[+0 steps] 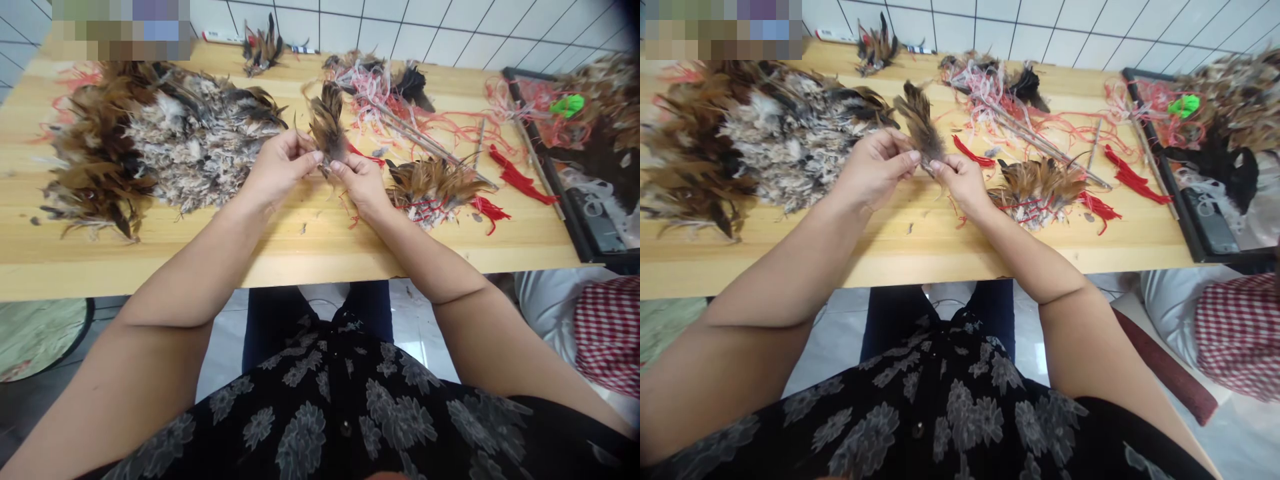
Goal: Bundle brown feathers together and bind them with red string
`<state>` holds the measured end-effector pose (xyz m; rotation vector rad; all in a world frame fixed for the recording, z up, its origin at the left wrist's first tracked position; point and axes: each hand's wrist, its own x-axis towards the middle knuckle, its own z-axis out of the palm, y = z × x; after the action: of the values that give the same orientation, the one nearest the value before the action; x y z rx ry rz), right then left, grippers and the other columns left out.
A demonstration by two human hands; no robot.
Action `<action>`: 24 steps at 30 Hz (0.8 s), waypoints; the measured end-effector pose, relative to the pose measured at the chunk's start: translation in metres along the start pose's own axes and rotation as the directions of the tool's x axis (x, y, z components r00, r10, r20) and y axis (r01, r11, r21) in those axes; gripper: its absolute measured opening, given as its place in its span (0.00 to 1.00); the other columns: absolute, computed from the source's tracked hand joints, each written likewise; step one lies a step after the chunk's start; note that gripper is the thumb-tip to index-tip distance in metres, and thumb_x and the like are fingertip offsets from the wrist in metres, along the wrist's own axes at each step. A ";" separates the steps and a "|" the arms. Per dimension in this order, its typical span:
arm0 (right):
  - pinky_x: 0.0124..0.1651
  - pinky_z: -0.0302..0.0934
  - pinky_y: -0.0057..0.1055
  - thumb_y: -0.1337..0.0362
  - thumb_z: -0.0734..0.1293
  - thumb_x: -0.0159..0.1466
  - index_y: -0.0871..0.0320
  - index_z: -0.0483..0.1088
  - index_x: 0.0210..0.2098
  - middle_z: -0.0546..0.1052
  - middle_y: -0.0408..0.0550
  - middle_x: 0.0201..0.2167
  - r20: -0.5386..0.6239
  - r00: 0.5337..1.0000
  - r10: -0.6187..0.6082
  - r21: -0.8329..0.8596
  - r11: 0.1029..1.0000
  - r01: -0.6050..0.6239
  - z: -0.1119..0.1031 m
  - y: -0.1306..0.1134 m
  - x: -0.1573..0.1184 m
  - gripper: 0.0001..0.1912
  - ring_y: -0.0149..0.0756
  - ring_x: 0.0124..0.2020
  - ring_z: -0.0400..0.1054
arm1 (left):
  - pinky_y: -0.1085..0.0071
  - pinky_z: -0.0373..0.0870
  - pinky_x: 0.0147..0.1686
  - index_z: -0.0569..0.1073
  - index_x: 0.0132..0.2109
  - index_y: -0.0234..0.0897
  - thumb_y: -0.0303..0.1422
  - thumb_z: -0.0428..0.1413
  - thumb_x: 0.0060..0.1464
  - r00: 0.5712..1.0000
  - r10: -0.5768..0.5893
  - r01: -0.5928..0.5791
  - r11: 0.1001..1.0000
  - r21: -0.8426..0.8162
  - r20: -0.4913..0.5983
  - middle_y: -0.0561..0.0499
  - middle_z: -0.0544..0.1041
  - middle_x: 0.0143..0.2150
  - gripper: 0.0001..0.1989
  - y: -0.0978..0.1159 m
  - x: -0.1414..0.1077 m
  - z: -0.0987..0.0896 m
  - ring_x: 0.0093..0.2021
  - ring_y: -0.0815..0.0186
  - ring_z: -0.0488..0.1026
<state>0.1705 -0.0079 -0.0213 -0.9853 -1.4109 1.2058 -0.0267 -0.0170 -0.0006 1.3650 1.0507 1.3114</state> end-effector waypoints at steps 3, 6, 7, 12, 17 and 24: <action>0.54 0.77 0.37 0.28 0.87 0.53 0.54 0.79 0.31 0.82 0.42 0.33 0.055 0.998 0.018 0.068 0.997 -0.022 0.002 -0.001 -0.002 0.36 0.36 0.41 0.76 | 0.60 0.84 0.46 0.75 0.40 0.44 0.41 0.85 0.59 0.999 0.039 -0.038 0.999 0.026 -0.032 0.53 0.82 0.36 0.25 -0.005 0.001 0.003 0.44 0.55 0.85; 0.57 0.78 0.38 0.31 0.88 0.52 0.54 0.79 0.31 0.85 0.44 0.36 0.088 0.994 0.066 0.086 0.994 -0.074 0.004 -0.007 -0.005 0.34 0.39 0.45 0.80 | 0.57 0.85 0.46 0.75 0.39 0.44 0.44 0.84 0.58 0.995 0.091 -0.088 0.994 0.064 -0.045 0.51 0.82 0.37 0.25 -0.008 0.002 0.005 0.44 0.51 0.86; 0.57 0.78 0.38 0.32 0.89 0.53 0.54 0.79 0.31 0.86 0.44 0.36 0.096 0.992 0.080 0.084 0.993 -0.088 0.005 -0.008 -0.006 0.34 0.39 0.45 0.80 | 0.57 0.84 0.46 0.74 0.39 0.44 0.45 0.84 0.59 0.993 0.108 -0.103 0.991 0.083 -0.049 0.51 0.82 0.37 0.26 -0.008 0.002 0.006 0.45 0.51 0.87; 0.57 0.77 0.38 0.34 0.88 0.58 0.53 0.77 0.30 0.83 0.44 0.34 0.098 0.992 0.076 0.040 0.996 -0.081 0.005 -0.009 -0.006 0.32 0.38 0.43 0.79 | 0.56 0.82 0.48 0.74 0.40 0.43 0.51 0.83 0.59 0.988 0.155 -0.149 0.973 0.174 -0.017 0.50 0.80 0.39 0.27 -0.005 0.001 0.005 0.51 0.46 0.86; 0.63 0.79 0.42 0.35 0.81 0.69 0.53 0.74 0.33 0.83 0.46 0.37 0.025 0.998 0.063 -0.027 0.998 -0.062 0.002 -0.011 -0.006 0.30 0.42 0.52 0.81 | 0.57 0.75 0.46 0.74 0.39 0.44 0.58 0.79 0.63 0.971 0.216 -0.194 0.963 0.190 -0.103 0.52 0.76 0.34 0.29 -0.005 0.005 -0.006 0.43 0.54 0.78; 0.63 0.82 0.42 0.35 0.84 0.66 0.51 0.74 0.36 0.84 0.48 0.40 -0.037 0.998 0.060 -0.049 0.997 -0.061 -0.002 -0.016 -0.005 0.29 0.44 0.58 0.82 | 0.57 0.70 0.43 0.76 0.42 0.45 0.55 0.78 0.66 0.993 0.086 -0.071 0.984 0.165 -0.082 0.55 0.72 0.29 0.25 -0.016 0.015 -0.028 0.34 0.59 0.68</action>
<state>0.1735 -0.0151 -0.0063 -1.0860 -1.3973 1.1963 -0.0534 0.0029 -0.0140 1.4931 1.1962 1.3801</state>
